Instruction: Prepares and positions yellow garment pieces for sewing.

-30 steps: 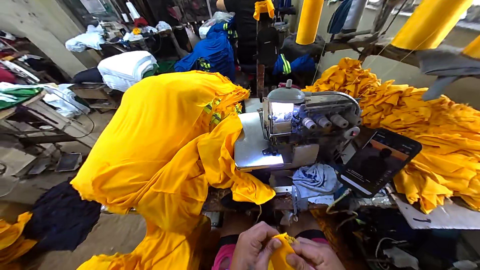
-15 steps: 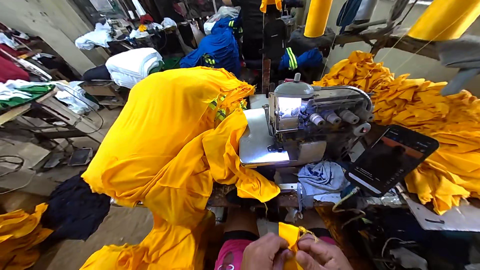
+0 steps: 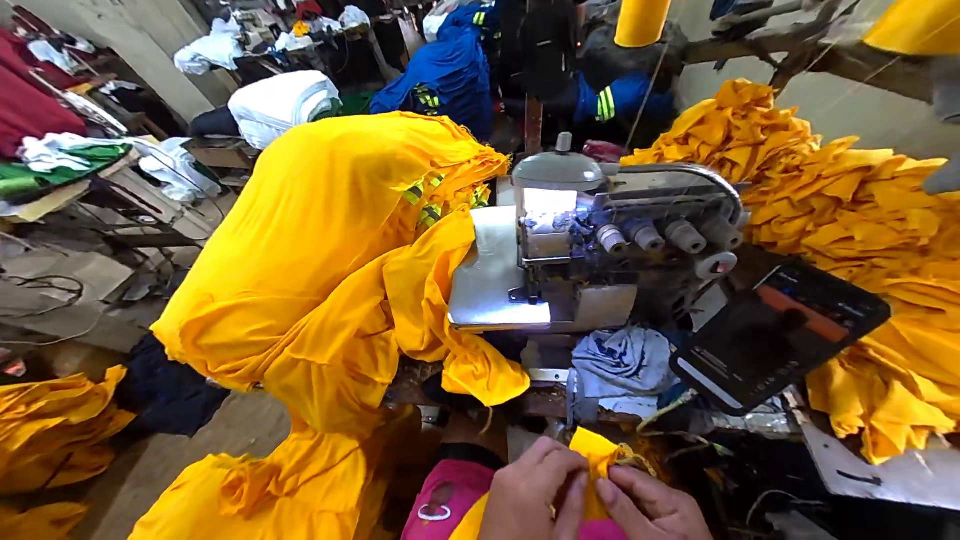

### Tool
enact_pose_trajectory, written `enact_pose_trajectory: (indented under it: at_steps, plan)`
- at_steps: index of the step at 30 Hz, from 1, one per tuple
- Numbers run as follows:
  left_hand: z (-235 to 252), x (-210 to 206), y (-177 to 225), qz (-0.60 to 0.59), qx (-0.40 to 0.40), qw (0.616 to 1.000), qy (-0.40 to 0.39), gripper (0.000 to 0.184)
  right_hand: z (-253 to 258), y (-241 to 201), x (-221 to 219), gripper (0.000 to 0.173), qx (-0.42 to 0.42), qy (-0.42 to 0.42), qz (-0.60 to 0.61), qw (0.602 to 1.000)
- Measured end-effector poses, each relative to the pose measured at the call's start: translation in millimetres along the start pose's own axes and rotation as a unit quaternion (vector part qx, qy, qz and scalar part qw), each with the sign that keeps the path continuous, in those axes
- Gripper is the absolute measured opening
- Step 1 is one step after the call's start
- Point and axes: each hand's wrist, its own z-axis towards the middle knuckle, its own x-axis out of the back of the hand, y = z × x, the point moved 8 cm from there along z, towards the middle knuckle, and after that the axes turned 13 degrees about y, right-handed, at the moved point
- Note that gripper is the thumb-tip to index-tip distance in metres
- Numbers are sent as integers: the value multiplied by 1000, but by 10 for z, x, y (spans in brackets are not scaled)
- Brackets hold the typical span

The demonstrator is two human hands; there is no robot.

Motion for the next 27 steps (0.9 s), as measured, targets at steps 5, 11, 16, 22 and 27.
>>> enact_pose_trajectory:
  at_steps: [5,11,16,22,27]
  plan:
    - [18,-72,-8,-12,48,999,8,16,49,-125,141,6,0,-14,-30,999]
    - [-135,111,133,45,-12,997,68,11,40,-104,20,8,13,-48,-63,997]
    - [-311,299,-101,-9,69,996,53,24,-92,-27,-291,7,60,-68,-94,991]
    - [-529,582,-544,-212,210,954,-8,16,-273,47,-695,14,120,-109,-70,984]
    - [-699,871,-642,-609,386,692,-38,16,-312,427,-777,16,-115,-120,162,973]
